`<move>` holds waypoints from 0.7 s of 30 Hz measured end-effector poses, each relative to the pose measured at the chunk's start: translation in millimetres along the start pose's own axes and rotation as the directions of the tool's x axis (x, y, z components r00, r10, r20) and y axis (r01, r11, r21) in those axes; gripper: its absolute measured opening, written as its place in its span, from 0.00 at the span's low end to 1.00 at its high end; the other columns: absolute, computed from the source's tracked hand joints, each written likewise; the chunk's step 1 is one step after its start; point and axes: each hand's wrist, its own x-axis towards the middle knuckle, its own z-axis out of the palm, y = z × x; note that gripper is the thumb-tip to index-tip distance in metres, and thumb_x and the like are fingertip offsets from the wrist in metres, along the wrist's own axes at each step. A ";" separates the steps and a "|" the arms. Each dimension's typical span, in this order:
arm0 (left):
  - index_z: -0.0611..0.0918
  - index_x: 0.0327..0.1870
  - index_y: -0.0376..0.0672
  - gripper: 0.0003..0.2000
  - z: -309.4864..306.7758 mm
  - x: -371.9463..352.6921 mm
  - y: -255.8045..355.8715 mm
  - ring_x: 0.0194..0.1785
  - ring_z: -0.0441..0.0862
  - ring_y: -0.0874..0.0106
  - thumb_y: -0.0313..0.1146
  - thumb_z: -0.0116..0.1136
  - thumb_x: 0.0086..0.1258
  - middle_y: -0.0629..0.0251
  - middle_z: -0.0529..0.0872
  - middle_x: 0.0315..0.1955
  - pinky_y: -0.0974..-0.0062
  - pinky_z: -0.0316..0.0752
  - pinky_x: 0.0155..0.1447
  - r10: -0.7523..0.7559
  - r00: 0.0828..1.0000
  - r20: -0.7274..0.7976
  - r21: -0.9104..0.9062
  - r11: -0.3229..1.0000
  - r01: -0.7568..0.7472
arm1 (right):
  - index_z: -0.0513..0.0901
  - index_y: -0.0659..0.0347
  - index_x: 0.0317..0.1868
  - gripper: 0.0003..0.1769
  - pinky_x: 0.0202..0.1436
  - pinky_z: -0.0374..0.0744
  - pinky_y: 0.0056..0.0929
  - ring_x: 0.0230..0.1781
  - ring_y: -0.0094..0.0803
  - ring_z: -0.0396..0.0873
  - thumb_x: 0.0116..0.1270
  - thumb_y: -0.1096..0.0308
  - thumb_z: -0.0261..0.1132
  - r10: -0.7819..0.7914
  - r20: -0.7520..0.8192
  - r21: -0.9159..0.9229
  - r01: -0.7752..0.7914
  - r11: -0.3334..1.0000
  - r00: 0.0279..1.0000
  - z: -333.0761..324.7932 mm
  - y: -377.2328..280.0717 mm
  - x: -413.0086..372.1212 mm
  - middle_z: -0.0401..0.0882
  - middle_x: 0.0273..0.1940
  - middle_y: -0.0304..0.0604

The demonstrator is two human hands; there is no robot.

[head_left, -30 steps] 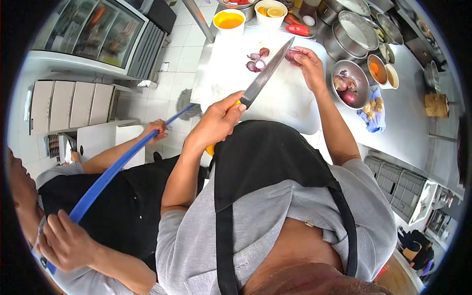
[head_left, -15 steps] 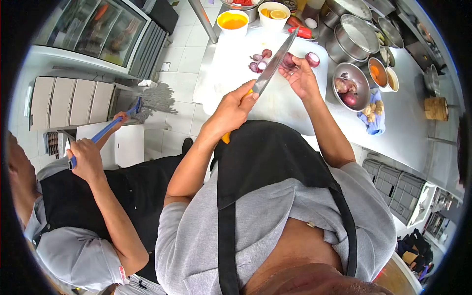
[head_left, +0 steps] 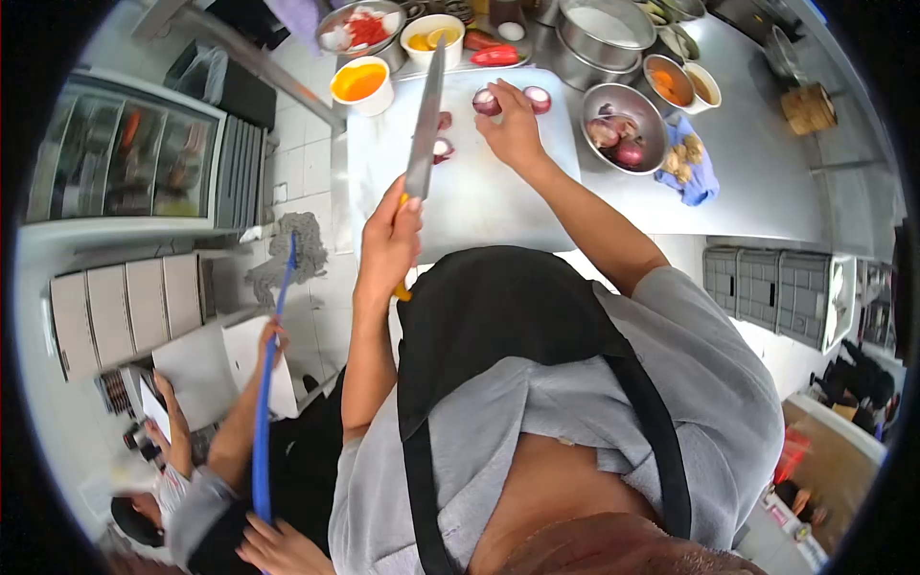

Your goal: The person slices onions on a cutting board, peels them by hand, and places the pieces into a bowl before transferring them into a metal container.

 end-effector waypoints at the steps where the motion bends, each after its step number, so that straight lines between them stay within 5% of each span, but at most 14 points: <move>1: 0.70 0.70 0.45 0.22 -4.8 -4.8 1.3 0.19 0.67 0.84 0.36 0.51 0.76 0.73 0.73 0.25 0.83 0.65 0.20 -0.014 1.000 -0.004 0.031 0.999 0.014 | 0.80 0.62 0.54 0.24 0.60 0.75 0.35 0.55 0.45 0.78 0.56 0.70 0.70 0.008 0.026 0.074 -0.010 0.997 1.000 -21.4 -12.7 5.1 0.78 0.56 0.53; 3: 0.71 0.70 0.45 0.23 -9.9 -13.2 -3.8 0.20 0.67 0.84 0.37 0.52 0.76 0.73 0.73 0.24 0.82 0.65 0.21 -0.069 0.998 -0.009 0.059 0.996 0.070 | 0.81 0.59 0.54 0.23 0.61 0.75 0.36 0.56 0.45 0.78 0.56 0.70 0.70 0.134 0.119 0.211 -0.157 0.965 0.984 -74.5 -33.3 15.8 0.78 0.58 0.50; 4: 0.71 0.70 0.45 0.22 -11.9 -16.9 -10.5 0.19 0.67 0.84 0.37 0.52 0.76 0.73 0.73 0.25 0.82 0.65 0.20 -0.109 0.994 -0.007 0.061 0.992 0.109 | 0.81 0.59 0.54 0.21 0.62 0.76 0.42 0.57 0.49 0.76 0.58 0.70 0.67 0.074 0.116 0.156 -0.092 0.983 0.991 -88.1 -0.1 14.0 0.78 0.58 0.51; 7: 0.71 0.70 0.45 0.23 -18.2 -27.4 -28.4 0.19 0.69 0.83 0.38 0.52 0.76 0.73 0.74 0.24 0.81 0.67 0.20 -0.194 0.980 0.037 0.073 0.979 0.191 | 0.80 0.58 0.57 0.23 0.59 0.76 0.41 0.57 0.48 0.77 0.59 0.71 0.61 0.222 0.417 -0.169 -0.165 0.972 0.881 -153.8 57.2 18.4 0.79 0.57 0.52; 8: 0.71 0.70 0.45 0.23 -19.1 -30.8 -29.9 0.19 0.69 0.83 0.38 0.52 0.76 0.73 0.73 0.24 0.81 0.67 0.20 -0.208 0.976 0.060 0.085 0.975 0.203 | 0.79 0.56 0.59 0.25 0.61 0.74 0.41 0.59 0.48 0.76 0.59 0.71 0.60 0.346 0.535 -0.269 -0.233 0.934 0.770 -168.1 58.0 24.3 0.79 0.56 0.53; 11: 0.71 0.69 0.45 0.22 -24.3 -36.6 -31.4 0.19 0.69 0.82 0.39 0.52 0.76 0.72 0.73 0.21 0.81 0.67 0.20 -0.221 0.970 0.099 0.136 0.969 0.206 | 0.78 0.59 0.60 0.29 0.62 0.74 0.35 0.57 0.45 0.78 0.54 0.71 0.69 0.121 0.641 -0.288 0.091 0.953 0.758 -177.0 90.1 12.2 0.81 0.54 0.51; 14: 0.72 0.69 0.45 0.22 -30.7 -30.0 -56.0 0.19 0.69 0.81 0.39 0.52 0.76 0.71 0.73 0.22 0.80 0.67 0.20 -0.121 0.990 0.074 0.191 0.976 0.105 | 0.79 0.57 0.59 0.31 0.60 0.73 0.42 0.56 0.48 0.77 0.50 0.70 0.72 0.156 0.608 -0.264 0.013 0.964 0.778 -175.6 91.4 9.3 0.81 0.53 0.50; 17: 0.73 0.68 0.45 0.21 -37.3 -26.1 -46.4 0.21 0.71 0.80 0.39 0.52 0.76 0.71 0.73 0.23 0.79 0.67 0.22 -0.220 0.975 -0.027 0.170 0.960 0.222 | 0.79 0.58 0.59 0.31 0.58 0.75 0.40 0.53 0.47 0.78 0.50 0.70 0.72 0.167 0.474 -0.269 -0.038 0.962 0.865 -179.0 85.5 14.2 0.82 0.51 0.50; 21: 0.74 0.67 0.43 0.21 -39.8 -19.9 -50.0 0.31 0.78 0.74 0.39 0.52 0.76 0.64 0.82 0.31 0.74 0.75 0.38 -0.144 0.986 -0.090 0.194 0.968 0.159 | 0.77 0.57 0.60 0.31 0.49 0.80 0.34 0.51 0.41 0.80 0.54 0.68 0.74 0.243 0.414 0.288 -0.379 0.880 0.877 -145.8 14.7 25.0 0.81 0.48 0.48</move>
